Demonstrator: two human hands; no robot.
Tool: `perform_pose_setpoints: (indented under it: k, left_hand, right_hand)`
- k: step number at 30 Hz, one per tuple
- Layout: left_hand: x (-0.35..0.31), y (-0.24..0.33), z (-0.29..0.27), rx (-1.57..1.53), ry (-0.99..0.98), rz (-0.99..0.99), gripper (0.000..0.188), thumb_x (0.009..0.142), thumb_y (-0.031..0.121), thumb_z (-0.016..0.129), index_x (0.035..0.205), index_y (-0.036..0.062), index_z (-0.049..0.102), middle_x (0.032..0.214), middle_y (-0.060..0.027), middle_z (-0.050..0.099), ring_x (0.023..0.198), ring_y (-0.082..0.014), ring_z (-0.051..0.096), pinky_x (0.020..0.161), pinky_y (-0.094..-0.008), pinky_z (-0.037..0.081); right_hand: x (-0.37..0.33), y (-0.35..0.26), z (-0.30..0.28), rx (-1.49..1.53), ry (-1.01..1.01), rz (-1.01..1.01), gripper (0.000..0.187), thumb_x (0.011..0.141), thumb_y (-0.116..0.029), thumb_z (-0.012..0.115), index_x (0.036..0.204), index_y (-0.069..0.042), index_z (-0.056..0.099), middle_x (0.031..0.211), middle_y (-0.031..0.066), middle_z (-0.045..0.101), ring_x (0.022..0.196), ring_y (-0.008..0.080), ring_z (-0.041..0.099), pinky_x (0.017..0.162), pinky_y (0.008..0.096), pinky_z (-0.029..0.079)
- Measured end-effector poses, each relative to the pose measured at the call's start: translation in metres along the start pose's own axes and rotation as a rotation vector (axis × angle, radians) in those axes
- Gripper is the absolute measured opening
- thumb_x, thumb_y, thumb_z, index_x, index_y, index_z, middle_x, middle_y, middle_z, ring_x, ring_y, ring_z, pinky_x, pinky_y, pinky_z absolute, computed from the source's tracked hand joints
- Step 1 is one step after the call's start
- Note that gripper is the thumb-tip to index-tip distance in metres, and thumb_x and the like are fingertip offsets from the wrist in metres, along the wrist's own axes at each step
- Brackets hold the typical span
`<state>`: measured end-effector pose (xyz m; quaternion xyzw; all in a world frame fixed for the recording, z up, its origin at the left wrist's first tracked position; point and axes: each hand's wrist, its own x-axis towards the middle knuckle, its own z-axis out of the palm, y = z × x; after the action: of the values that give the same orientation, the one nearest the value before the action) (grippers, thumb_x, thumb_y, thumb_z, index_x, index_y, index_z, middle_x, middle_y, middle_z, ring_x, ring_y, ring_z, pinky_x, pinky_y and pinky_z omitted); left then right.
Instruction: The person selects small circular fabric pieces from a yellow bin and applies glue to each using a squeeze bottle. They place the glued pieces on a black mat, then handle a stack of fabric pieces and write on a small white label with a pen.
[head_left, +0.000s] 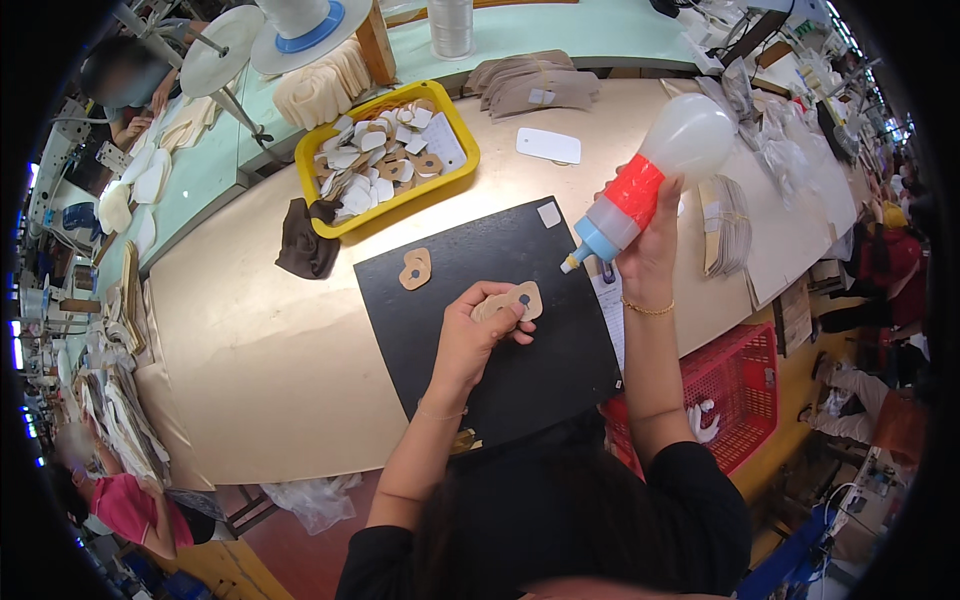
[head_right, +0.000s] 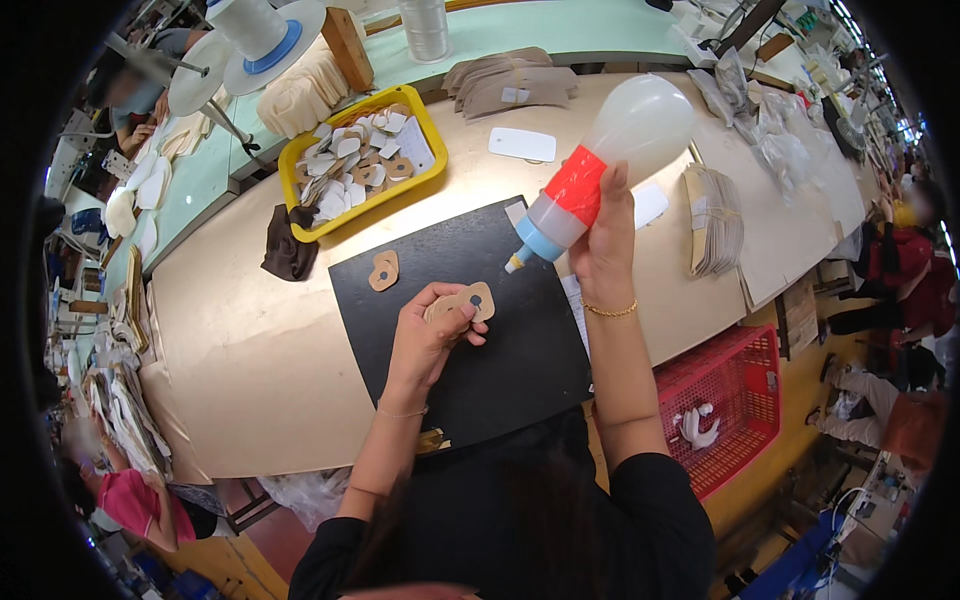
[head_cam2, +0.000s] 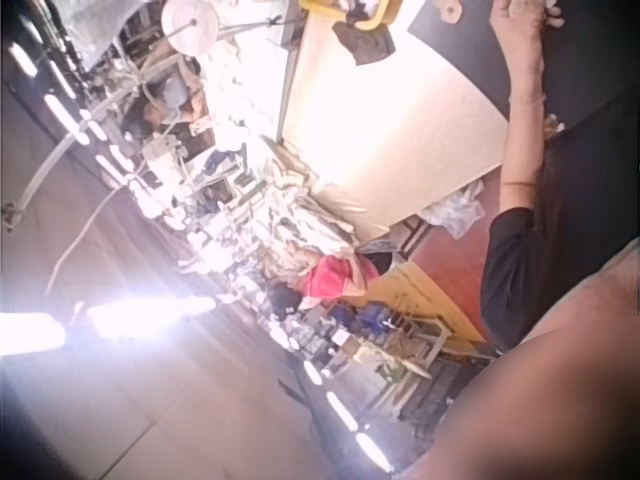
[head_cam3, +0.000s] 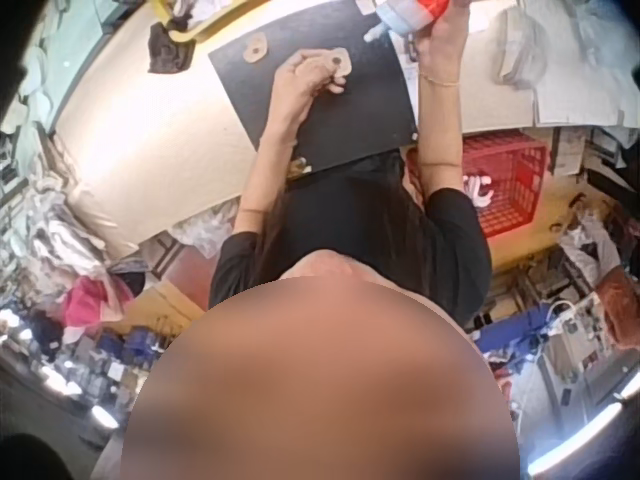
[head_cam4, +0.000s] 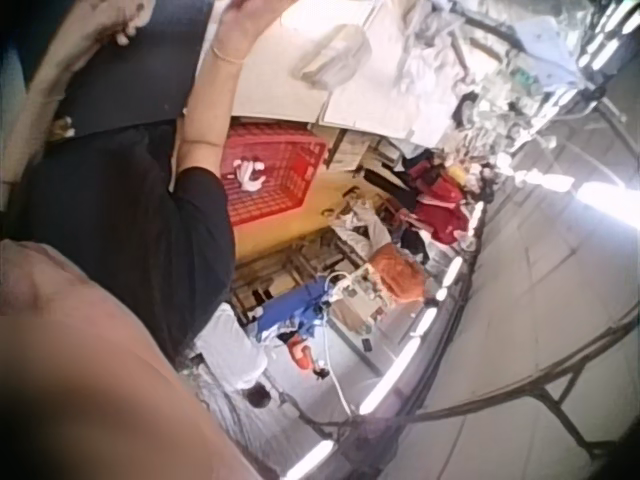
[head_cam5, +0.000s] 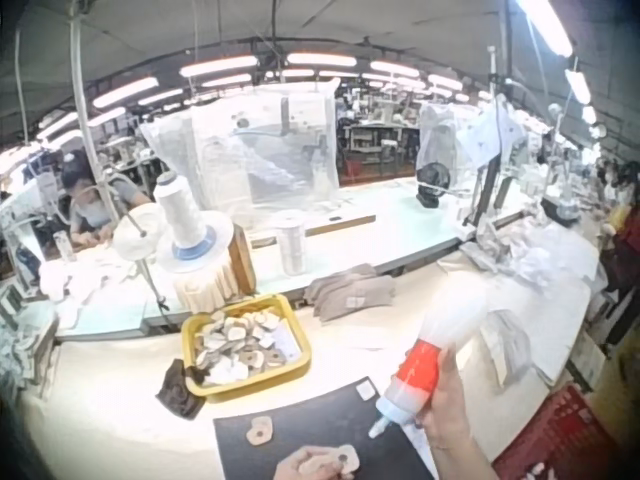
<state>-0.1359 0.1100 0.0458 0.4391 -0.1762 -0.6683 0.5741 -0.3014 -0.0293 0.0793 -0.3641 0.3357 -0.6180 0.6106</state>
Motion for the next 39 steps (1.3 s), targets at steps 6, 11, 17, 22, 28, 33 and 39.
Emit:
perform_pose_setpoints:
  k: [6, 11, 17, 22, 28, 33, 39]
  left_hand:
    - [-0.019, 0.031, 0.014, 0.122, -0.017, 0.071, 0.018, 0.082, 0.003, 0.067, 0.097, -0.0042, 0.059, 0.078, -0.0115, 0.065, 0.061, -0.0146, 0.064, 0.056, -0.0247, 0.055]
    - [-0.028, 0.046, 0.020, 0.189, -0.021, 0.110, 0.020, 0.083, 0.007, 0.068, 0.098, -0.0044, 0.061, 0.080, -0.0093, 0.065, 0.064, -0.0104, 0.063, 0.058, -0.0220, 0.053]
    - [-0.033, 0.049, 0.022, 0.172, -0.025, 0.114, 0.019, 0.084, 0.007, 0.066, 0.098, -0.0044, 0.061, 0.081, -0.0092, 0.065, 0.064, -0.0102, 0.063, 0.057, -0.0216, 0.053]
    - [-0.029, 0.052, 0.022, 0.248, 0.015, 0.120, 0.018, 0.084, 0.007, 0.066, 0.097, -0.0047, 0.060, 0.078, -0.0103, 0.065, 0.061, -0.0120, 0.063, 0.056, -0.0229, 0.053]
    - [-0.028, 0.053, 0.025, 0.269, 0.020, 0.105, 0.019, 0.083, 0.008, 0.066, 0.096, -0.0047, 0.060, 0.077, -0.0110, 0.065, 0.060, -0.0132, 0.063, 0.056, -0.0237, 0.054]
    - [-0.030, 0.053, 0.026, 0.264, 0.006, 0.103, 0.018, 0.084, 0.008, 0.066, 0.095, -0.0042, 0.060, 0.077, -0.0104, 0.065, 0.061, -0.0123, 0.063, 0.056, -0.0231, 0.053]
    - [-0.029, 0.051, 0.023, 0.227, -0.006, 0.078, 0.017, 0.085, 0.010, 0.065, 0.094, -0.0038, 0.061, 0.075, -0.0077, 0.064, 0.060, -0.0102, 0.062, 0.056, -0.0218, 0.052]
  right_hand:
    - [0.006, -0.007, 0.035, 0.267, -0.034, 0.201, 0.060, 0.084, -0.059, 0.057, 0.114, -0.007, 0.049, 0.086, 0.0077, 0.059, 0.071, 0.0197, 0.063, 0.060, 0.0331, 0.055]
    - [0.007, -0.003, 0.048, 0.320, -0.080, 0.246, 0.063, 0.081, -0.061, 0.060, 0.109, -0.005, 0.050, 0.082, 0.0079, 0.059, 0.063, 0.0171, 0.062, 0.057, 0.0298, 0.057]
    - [-0.002, -0.010, 0.051, 0.268, -0.078, 0.155, 0.063, 0.082, -0.060, 0.060, 0.108, -0.004, 0.050, 0.084, 0.0097, 0.059, 0.067, 0.0184, 0.063, 0.061, 0.0326, 0.058]
    - [-0.030, -0.021, 0.041, -0.107, -0.241, -0.223, 0.079, 0.075, -0.065, 0.063, 0.117, -0.001, 0.046, 0.100, 0.0114, 0.056, 0.085, 0.0208, 0.061, 0.073, 0.0372, 0.056]
    - [-0.047, -0.025, 0.037, -0.381, -0.358, -0.343, 0.089, 0.063, -0.063, 0.076, 0.117, 0.002, 0.047, 0.103, 0.0115, 0.055, 0.092, 0.0227, 0.060, 0.077, 0.0393, 0.055]
    - [-0.051, -0.033, 0.041, -0.404, -0.491, -0.199, 0.088, 0.063, -0.063, 0.076, 0.112, 0.006, 0.050, 0.105, 0.0120, 0.054, 0.092, 0.0244, 0.061, 0.079, 0.0393, 0.055]
    - [-0.053, -0.029, 0.047, -0.435, -0.325, -0.374, 0.089, 0.061, -0.064, 0.077, 0.111, 0.005, 0.050, 0.100, 0.0100, 0.054, 0.091, 0.0220, 0.059, 0.082, 0.0385, 0.053]
